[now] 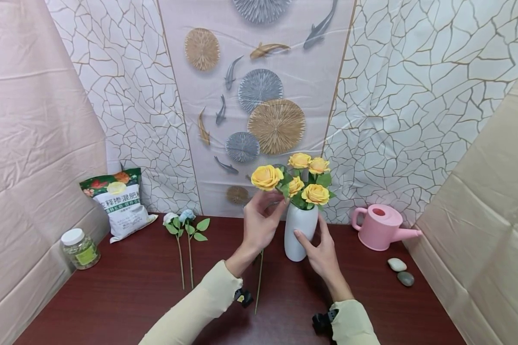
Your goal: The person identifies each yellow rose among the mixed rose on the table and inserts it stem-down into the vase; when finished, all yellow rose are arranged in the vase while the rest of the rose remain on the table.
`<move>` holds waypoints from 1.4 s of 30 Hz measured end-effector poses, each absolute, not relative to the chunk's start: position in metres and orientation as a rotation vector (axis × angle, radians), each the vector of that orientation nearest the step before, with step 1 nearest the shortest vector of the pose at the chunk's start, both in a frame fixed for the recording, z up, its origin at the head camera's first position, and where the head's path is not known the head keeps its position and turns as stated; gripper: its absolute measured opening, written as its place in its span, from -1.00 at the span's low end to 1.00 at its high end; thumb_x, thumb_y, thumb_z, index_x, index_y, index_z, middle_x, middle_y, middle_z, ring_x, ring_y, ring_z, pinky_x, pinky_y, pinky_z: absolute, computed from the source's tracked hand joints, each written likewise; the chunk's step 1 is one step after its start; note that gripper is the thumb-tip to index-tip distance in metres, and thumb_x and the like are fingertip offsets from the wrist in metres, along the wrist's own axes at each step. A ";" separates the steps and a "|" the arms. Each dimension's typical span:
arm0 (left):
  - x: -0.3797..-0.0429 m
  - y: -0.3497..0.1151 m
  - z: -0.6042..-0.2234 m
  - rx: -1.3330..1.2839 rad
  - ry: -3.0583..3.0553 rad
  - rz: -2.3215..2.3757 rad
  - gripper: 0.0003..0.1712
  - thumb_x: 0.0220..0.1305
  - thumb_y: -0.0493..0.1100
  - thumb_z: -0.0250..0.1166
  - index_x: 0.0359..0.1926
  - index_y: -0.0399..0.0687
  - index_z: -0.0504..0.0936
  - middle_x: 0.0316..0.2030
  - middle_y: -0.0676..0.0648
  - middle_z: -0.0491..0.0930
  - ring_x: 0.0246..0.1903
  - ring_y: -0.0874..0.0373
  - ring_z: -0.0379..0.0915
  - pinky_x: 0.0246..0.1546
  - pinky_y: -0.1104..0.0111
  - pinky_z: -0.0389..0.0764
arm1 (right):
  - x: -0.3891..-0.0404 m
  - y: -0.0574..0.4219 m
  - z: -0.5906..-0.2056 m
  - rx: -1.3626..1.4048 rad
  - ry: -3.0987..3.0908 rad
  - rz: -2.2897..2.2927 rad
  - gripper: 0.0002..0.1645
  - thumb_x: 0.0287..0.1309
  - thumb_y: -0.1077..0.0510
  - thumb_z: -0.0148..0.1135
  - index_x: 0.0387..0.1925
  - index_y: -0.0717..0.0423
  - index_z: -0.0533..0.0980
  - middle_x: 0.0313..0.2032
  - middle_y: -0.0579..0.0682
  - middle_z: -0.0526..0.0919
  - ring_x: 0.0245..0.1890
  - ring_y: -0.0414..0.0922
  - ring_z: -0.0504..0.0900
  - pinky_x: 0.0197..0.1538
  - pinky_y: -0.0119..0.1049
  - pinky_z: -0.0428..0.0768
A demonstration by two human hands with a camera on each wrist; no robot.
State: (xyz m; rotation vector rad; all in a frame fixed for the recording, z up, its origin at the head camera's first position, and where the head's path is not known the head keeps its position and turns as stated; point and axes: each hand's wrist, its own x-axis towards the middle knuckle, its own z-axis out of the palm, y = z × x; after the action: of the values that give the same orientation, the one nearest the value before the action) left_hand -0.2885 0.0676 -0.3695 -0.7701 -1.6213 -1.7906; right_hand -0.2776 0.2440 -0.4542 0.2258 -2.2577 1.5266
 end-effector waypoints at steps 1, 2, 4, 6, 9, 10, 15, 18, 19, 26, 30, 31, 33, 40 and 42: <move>-0.290 0.070 -0.373 -0.765 -1.639 -1.787 -0.75 0.28 -0.38 0.36 -0.03 -0.17 0.62 -0.19 -0.23 0.75 -0.15 -0.03 0.75 -0.10 0.20 0.77 | -0.278 0.244 -0.454 0.225 -2.260 1.525 -0.05 0.28 0.00 0.37 0.55 -0.07 0.09 0.40 -0.01 0.39 0.36 -0.13 0.40 0.25 -0.63 0.36; -0.294 0.072 -0.377 -0.764 -1.653 -1.782 -0.75 0.29 -0.35 0.36 -0.02 -0.15 0.63 -0.18 -0.21 0.75 -0.14 -0.03 0.74 -0.09 0.20 0.77 | -0.278 0.244 -0.455 0.225 -2.262 1.525 -0.05 0.28 -0.01 0.36 0.55 -0.07 0.09 0.40 -0.02 0.39 0.36 -0.14 0.39 0.24 -0.62 0.36; -0.301 0.077 -0.384 -0.769 -1.672 -1.775 -0.76 0.32 -0.28 0.36 0.00 -0.11 0.63 -0.15 -0.17 0.75 -0.12 0.01 0.73 -0.07 0.23 0.76 | -0.278 0.244 -0.454 0.226 -2.268 1.523 -0.06 0.29 -0.02 0.36 0.55 -0.09 0.08 0.40 -0.03 0.39 0.35 -0.16 0.40 0.25 -0.60 0.38; -0.307 0.081 -0.388 -0.780 -1.697 -1.746 -0.77 0.35 -0.21 0.35 0.00 -0.07 0.63 -0.14 -0.12 0.74 -0.11 0.06 0.73 -0.06 0.29 0.75 | -0.277 0.245 -0.454 0.231 -2.270 1.522 -0.07 0.29 -0.02 0.35 0.55 -0.11 0.08 0.40 -0.05 0.39 0.34 -0.19 0.40 0.25 -0.58 0.39; -0.313 0.085 -0.392 -0.790 -1.737 -1.707 -0.78 0.37 -0.14 0.33 0.01 0.00 0.62 -0.13 -0.06 0.73 -0.12 0.15 0.72 -0.07 0.38 0.74 | -0.276 0.244 -0.453 0.235 -2.267 1.518 -0.08 0.30 -0.02 0.34 0.55 -0.14 0.09 0.39 -0.06 0.40 0.32 -0.22 0.41 0.24 -0.59 0.40; -0.314 0.086 -0.393 -0.787 -1.757 -1.689 -0.77 0.38 -0.13 0.33 0.02 0.02 0.62 -0.14 -0.03 0.73 -0.12 0.19 0.72 -0.08 0.41 0.74 | -0.276 0.244 -0.453 0.235 -2.266 1.517 -0.08 0.30 -0.02 0.34 0.55 -0.15 0.09 0.39 -0.05 0.40 0.32 -0.22 0.41 0.23 -0.59 0.40; -0.315 0.088 -0.396 -0.748 -1.849 -1.614 -0.74 0.37 -0.13 0.34 0.05 0.15 0.62 -0.13 0.08 0.73 -0.12 0.34 0.69 -0.09 0.45 0.72 | -0.279 0.246 -0.458 0.231 -2.263 1.524 -0.08 0.29 -0.04 0.35 0.54 -0.21 0.09 0.38 -0.04 0.41 0.32 -0.16 0.43 0.21 -0.60 0.40; -0.315 0.087 -0.395 -0.743 -1.853 -1.618 -0.70 0.38 -0.08 0.33 0.10 0.18 0.61 -0.08 0.10 0.73 -0.10 0.36 0.68 -0.07 0.41 0.73 | -0.286 0.249 -0.468 0.241 -2.251 1.520 -0.07 0.28 -0.04 0.36 0.54 -0.32 0.08 0.38 -0.07 0.41 0.32 -0.19 0.43 0.20 -0.61 0.41; -0.315 0.086 -0.393 -0.744 -1.843 -1.623 -0.69 0.38 -0.06 0.33 0.12 0.18 0.61 -0.06 0.10 0.73 -0.10 0.36 0.68 -0.07 0.39 0.73 | -0.286 0.249 -0.467 0.244 -2.251 1.522 -0.07 0.28 -0.04 0.36 0.54 -0.32 0.08 0.38 -0.08 0.41 0.32 -0.21 0.43 0.20 -0.61 0.41; -0.314 0.085 -0.379 -0.726 -1.815 -1.595 -0.81 0.38 0.03 0.32 -0.04 0.17 0.67 -0.12 0.10 0.76 -0.08 0.34 0.69 -0.02 0.31 0.74 | -0.276 0.244 -0.454 0.259 -2.245 1.538 -0.07 0.28 -0.02 0.36 0.54 -0.17 0.10 0.37 -0.04 0.42 0.30 -0.23 0.44 0.21 -0.58 0.44; -0.315 0.085 -0.378 -0.710 -1.835 -1.565 -0.86 0.39 0.00 0.31 -0.11 0.12 0.69 -0.17 0.07 0.76 -0.10 0.31 0.70 -0.01 0.32 0.73 | -0.284 0.249 -0.465 0.263 -2.228 1.550 -0.05 0.27 -0.03 0.37 0.54 -0.25 0.08 0.39 -0.06 0.40 0.33 -0.22 0.42 0.22 -0.60 0.42; -0.316 0.085 -0.379 -0.704 -1.841 -1.556 -0.86 0.39 -0.01 0.31 -0.11 0.11 0.69 -0.18 0.06 0.76 -0.11 0.30 0.70 -0.01 0.32 0.73 | -0.287 0.251 -0.469 0.262 -2.226 1.549 -0.05 0.27 -0.03 0.37 0.54 -0.28 0.07 0.39 -0.07 0.39 0.33 -0.22 0.42 0.22 -0.61 0.41; -0.317 0.085 -0.380 -0.693 -1.855 -1.545 -0.86 0.39 -0.01 0.31 -0.12 0.09 0.68 -0.19 0.05 0.76 -0.12 0.28 0.71 -0.02 0.30 0.74 | -0.293 0.254 -0.477 0.262 -2.225 1.541 -0.05 0.27 -0.03 0.37 0.54 -0.32 0.06 0.40 -0.08 0.38 0.34 -0.22 0.41 0.23 -0.61 0.40; -0.320 0.087 -0.388 -0.684 -1.950 -1.526 -0.84 0.37 -0.04 0.34 -0.06 0.13 0.65 -0.14 0.02 0.74 -0.06 0.19 0.72 -0.02 0.35 0.73 | -0.294 0.253 -0.476 0.255 -2.222 1.546 -0.05 0.27 -0.03 0.37 0.54 -0.28 0.07 0.39 -0.07 0.40 0.31 -0.24 0.43 0.22 -0.61 0.40; -0.322 0.087 -0.391 -0.682 -1.970 -1.528 -0.80 0.35 -0.06 0.36 -0.03 0.16 0.65 -0.09 0.03 0.73 -0.03 0.18 0.71 -0.01 0.40 0.71 | -0.287 0.250 -0.467 0.261 -2.229 1.545 -0.05 0.27 -0.02 0.38 0.55 -0.25 0.08 0.38 -0.05 0.41 0.30 -0.26 0.43 0.21 -0.61 0.41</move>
State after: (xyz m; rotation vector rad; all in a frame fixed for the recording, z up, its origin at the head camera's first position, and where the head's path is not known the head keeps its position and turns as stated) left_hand -0.3215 0.0873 -0.3911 -0.6817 -1.9703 -1.5285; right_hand -0.2872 0.2502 -0.4674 0.2611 -2.2292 1.5453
